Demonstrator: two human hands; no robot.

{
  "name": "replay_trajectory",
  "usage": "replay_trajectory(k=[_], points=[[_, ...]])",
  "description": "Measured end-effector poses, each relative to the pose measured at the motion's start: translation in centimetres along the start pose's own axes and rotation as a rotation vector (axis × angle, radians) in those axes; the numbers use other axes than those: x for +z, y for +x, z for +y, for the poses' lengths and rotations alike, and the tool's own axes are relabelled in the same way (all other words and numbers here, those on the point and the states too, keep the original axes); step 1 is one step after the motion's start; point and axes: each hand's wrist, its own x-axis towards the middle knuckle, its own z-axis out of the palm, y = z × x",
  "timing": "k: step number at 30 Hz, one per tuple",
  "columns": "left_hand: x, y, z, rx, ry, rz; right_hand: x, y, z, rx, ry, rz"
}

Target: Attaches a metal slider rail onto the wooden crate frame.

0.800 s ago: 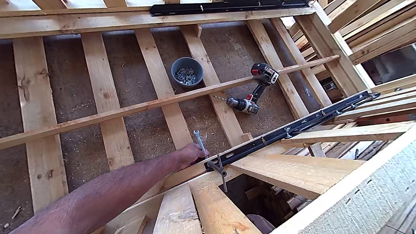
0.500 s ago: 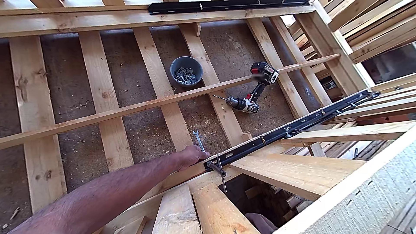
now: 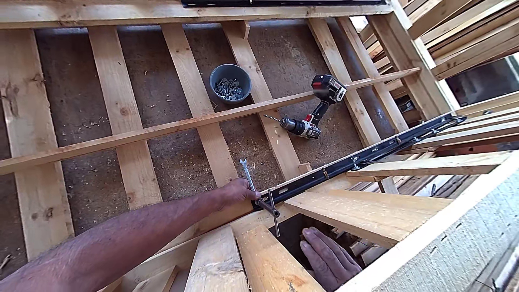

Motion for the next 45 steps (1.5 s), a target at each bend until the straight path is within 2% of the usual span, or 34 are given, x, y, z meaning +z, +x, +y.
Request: replay_trajectory(k=[2, 5, 7, 11, 15, 23, 32, 40, 45], points=[[0.0, -0.2, 0.2, 0.004, -0.004, -0.014, 1.6, 3.0, 0.8, -0.139, -0.105, 0.182], [-0.2, -0.2, 0.4, 0.012, -0.004, -0.033, 1.3, 6.2, 0.0, -0.105, -0.142, 0.288], [-0.4, -0.1, 0.3, 0.023, -0.016, -0.043, 0.4, 6.9, -0.8, -0.096, -0.218, 0.231], [-0.4, 0.3, -0.3, 0.040, -0.031, -0.063, -1.3, 7.6, -1.4, -0.236, -0.312, 0.097], [-0.2, 0.2, -0.5, 0.067, -0.035, -0.041, -0.3, 8.9, -1.3, -0.245, -0.424, 0.018], [-0.1, 0.5, -0.6, 0.021, -0.058, 0.043, 0.3, 10.4, -1.6, -0.231, -0.446, -0.014], [-0.1, 0.8, -0.5, 0.025, 0.003, 0.077, -0.4, 12.9, -1.3, -0.488, -0.486, -0.080], [-0.2, 1.1, -0.7, 0.034, 0.079, 0.072, -0.6, 13.3, -1.2, -0.450, -0.390, -0.086], [-0.4, 1.6, -1.0, 0.016, 0.141, 0.055, -3.0, 13.5, -1.9, -0.394, -0.309, 0.001]])
